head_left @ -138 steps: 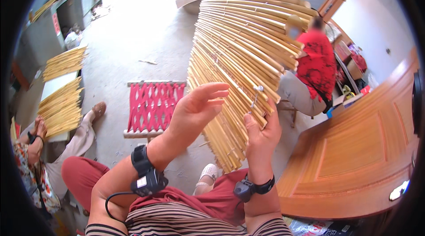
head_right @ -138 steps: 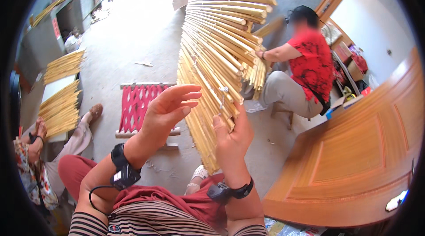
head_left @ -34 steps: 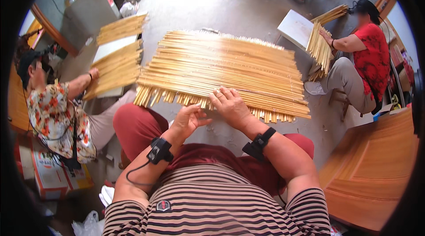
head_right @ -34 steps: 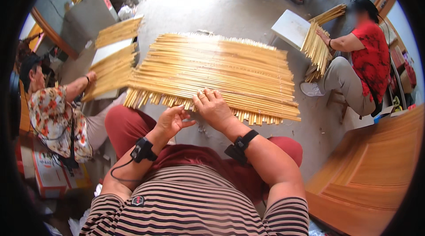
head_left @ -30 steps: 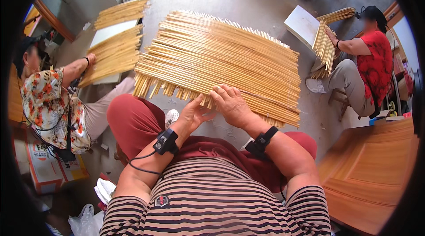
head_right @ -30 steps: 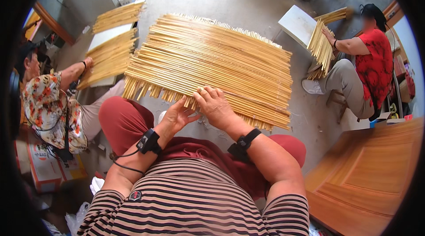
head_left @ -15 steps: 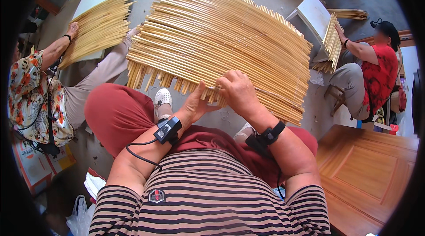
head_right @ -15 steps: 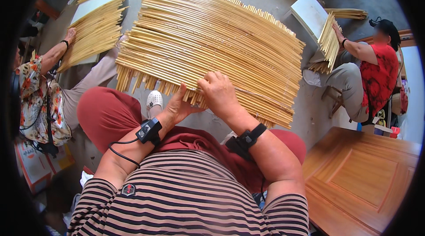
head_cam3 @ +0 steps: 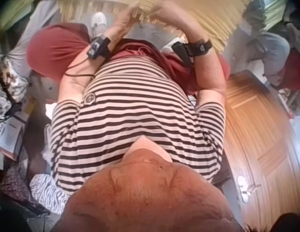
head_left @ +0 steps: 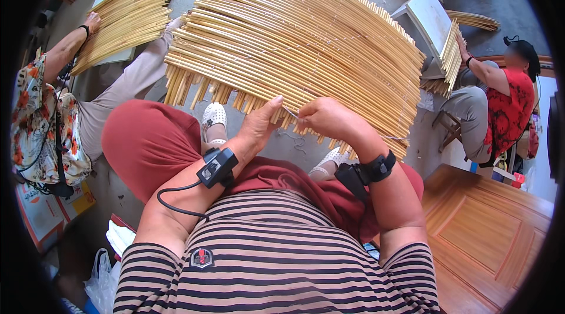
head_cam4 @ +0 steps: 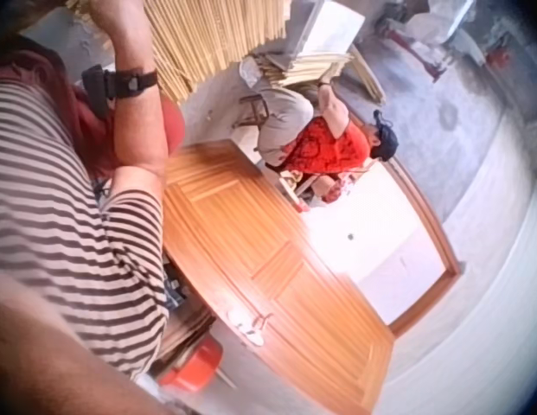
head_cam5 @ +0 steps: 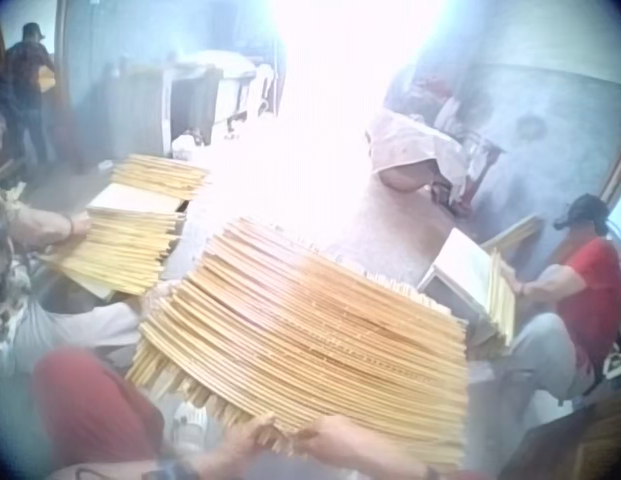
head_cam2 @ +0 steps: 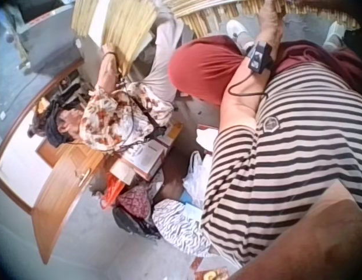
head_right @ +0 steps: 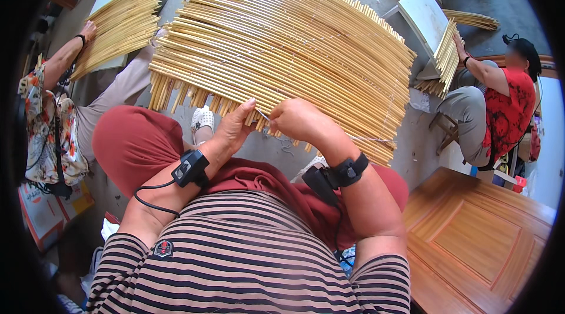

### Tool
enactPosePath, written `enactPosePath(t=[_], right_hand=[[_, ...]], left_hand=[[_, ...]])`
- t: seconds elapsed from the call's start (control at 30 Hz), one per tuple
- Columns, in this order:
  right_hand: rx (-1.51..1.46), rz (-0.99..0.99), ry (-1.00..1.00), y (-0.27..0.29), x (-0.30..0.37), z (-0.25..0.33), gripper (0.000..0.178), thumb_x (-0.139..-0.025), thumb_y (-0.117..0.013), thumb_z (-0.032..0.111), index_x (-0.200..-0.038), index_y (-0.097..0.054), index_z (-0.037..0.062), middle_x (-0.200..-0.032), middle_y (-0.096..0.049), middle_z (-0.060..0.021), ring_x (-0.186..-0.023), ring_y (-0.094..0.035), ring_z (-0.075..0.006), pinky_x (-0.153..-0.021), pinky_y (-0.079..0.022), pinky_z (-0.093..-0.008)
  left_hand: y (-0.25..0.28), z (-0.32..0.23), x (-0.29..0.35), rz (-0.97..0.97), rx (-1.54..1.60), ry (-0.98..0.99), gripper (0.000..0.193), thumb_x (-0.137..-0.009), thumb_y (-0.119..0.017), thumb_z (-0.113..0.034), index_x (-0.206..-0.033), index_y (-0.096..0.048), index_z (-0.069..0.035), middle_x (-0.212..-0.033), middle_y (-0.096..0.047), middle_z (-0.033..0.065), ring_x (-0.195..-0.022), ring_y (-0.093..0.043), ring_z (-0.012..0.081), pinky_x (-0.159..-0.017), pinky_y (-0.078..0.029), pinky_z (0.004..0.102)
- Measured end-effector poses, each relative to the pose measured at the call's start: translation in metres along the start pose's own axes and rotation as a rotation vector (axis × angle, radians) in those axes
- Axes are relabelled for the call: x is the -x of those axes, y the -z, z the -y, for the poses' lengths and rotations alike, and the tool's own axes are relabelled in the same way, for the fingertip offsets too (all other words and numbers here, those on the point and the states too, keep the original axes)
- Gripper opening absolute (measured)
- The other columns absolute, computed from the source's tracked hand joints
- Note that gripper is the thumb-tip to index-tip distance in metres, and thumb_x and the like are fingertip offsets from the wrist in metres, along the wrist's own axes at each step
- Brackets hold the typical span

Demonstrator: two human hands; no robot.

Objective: The recorder is weaving together bamboo slats with string to create a mat.

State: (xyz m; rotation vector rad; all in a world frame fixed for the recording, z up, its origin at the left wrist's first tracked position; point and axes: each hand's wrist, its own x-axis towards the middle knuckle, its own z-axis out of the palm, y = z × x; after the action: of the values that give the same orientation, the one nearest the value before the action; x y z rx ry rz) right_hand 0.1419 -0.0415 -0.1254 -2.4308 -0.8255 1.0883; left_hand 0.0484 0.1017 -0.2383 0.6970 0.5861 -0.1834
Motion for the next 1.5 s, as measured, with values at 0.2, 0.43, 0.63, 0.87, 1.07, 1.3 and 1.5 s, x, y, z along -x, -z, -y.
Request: enactPosePath(t=[0.2, 0.43, 0.63, 0.87, 1.07, 1.3, 1.5], right_hand=[[-1.226, 0.176, 0.312, 0.019, 0.014, 0.029, 0.017, -0.091, -0.057, 0.019, -0.085, -0.058, 0.0033, -0.058, -0.042, 0.0061, -0.046, -0.031, 0.0014, -0.038, -0.019, -0.0156], [-0.488, -0.528, 0.068, 0.054, 0.022, -0.005, 0.013, -0.085, -0.057, 0.006, -0.096, -0.064, 0.0057, -0.072, -0.058, 0.0008, -0.059, -0.051, -0.0101, -0.053, -0.043, -0.0248], [0.224, -0.843, 0.385, 0.026, 0.007, -0.015, 0.044, -0.071, -0.067, -0.002, -0.112, -0.061, 0.0124, -0.11, -0.061, -0.0099, -0.101, -0.057, -0.0292, -0.085, -0.049, -0.0357], [0.311, -0.752, 0.522, -0.033, -0.019, -0.004, 0.022, -0.074, -0.067, 0.01, -0.095, -0.063, 0.0142, -0.107, -0.059, -0.0093, -0.098, -0.058, -0.0267, -0.075, -0.052, -0.0358], [0.212, -0.451, 0.237, -0.03, -0.013, 0.007, 0.007, -0.083, -0.056, 0.013, -0.08, -0.055, 0.0076, -0.097, -0.063, -0.0122, -0.082, -0.062, -0.0321, -0.065, -0.05, -0.0415], [0.187, -0.34, 0.055, -0.024, -0.007, 0.003, 0.02, -0.081, -0.059, 0.024, -0.08, -0.066, 0.0048, -0.071, -0.063, -0.0176, -0.069, -0.063, -0.0336, -0.062, -0.05, -0.0412], [-0.424, -0.287, 0.012, -0.032, -0.026, -0.01, 0.023, -0.081, -0.058, 0.02, -0.065, -0.061, 0.0033, -0.054, -0.051, 0.0018, -0.051, -0.047, -0.0051, -0.047, -0.039, -0.0255]], left_hand=[[-0.001, -0.005, 0.002, -0.007, -0.116, -0.036, 0.028, -0.084, -0.064, -0.035, -0.102, -0.061, -0.014, -0.094, -0.062, -0.0018, -0.089, -0.056, 0.0114, -0.079, -0.044, 0.0313], [0.003, -0.002, -0.004, -0.026, -0.099, -0.017, 0.034, -0.083, -0.065, -0.034, -0.11, -0.06, -0.013, -0.1, -0.062, -0.0006, -0.093, -0.057, 0.0134, -0.08, -0.046, 0.0379], [0.01, 0.001, -0.008, -0.001, -0.023, 0.026, 0.045, -0.078, -0.07, -0.036, -0.115, -0.057, -0.012, -0.111, -0.059, 0.0, -0.107, -0.049, 0.0158, -0.089, -0.036, 0.0438], [0.006, 0.0, -0.007, 0.023, 0.003, 0.021, 0.035, -0.085, -0.065, -0.034, -0.111, -0.058, -0.011, -0.101, -0.062, 0.0021, -0.095, -0.058, 0.0156, -0.081, -0.048, 0.0395], [-0.003, -0.009, 0.011, 0.142, 0.198, 0.11, 0.046, -0.083, -0.064, -0.044, -0.115, -0.054, -0.013, -0.105, -0.061, 0.004, -0.098, -0.058, 0.0197, -0.08, -0.048, 0.0456], [-0.016, -0.008, 0.005, -0.092, 0.104, 0.109, 0.036, -0.08, -0.069, -0.041, -0.096, -0.059, -0.011, -0.083, -0.061, 0.0028, -0.08, -0.06, 0.0183, -0.073, -0.05, 0.0429], [-0.012, 0.002, -0.004, -0.167, 0.037, -0.005, 0.029, -0.082, -0.068, -0.032, -0.101, -0.061, -0.011, -0.087, -0.062, 0.0004, -0.081, -0.059, 0.0135, -0.069, -0.051, 0.0362]])
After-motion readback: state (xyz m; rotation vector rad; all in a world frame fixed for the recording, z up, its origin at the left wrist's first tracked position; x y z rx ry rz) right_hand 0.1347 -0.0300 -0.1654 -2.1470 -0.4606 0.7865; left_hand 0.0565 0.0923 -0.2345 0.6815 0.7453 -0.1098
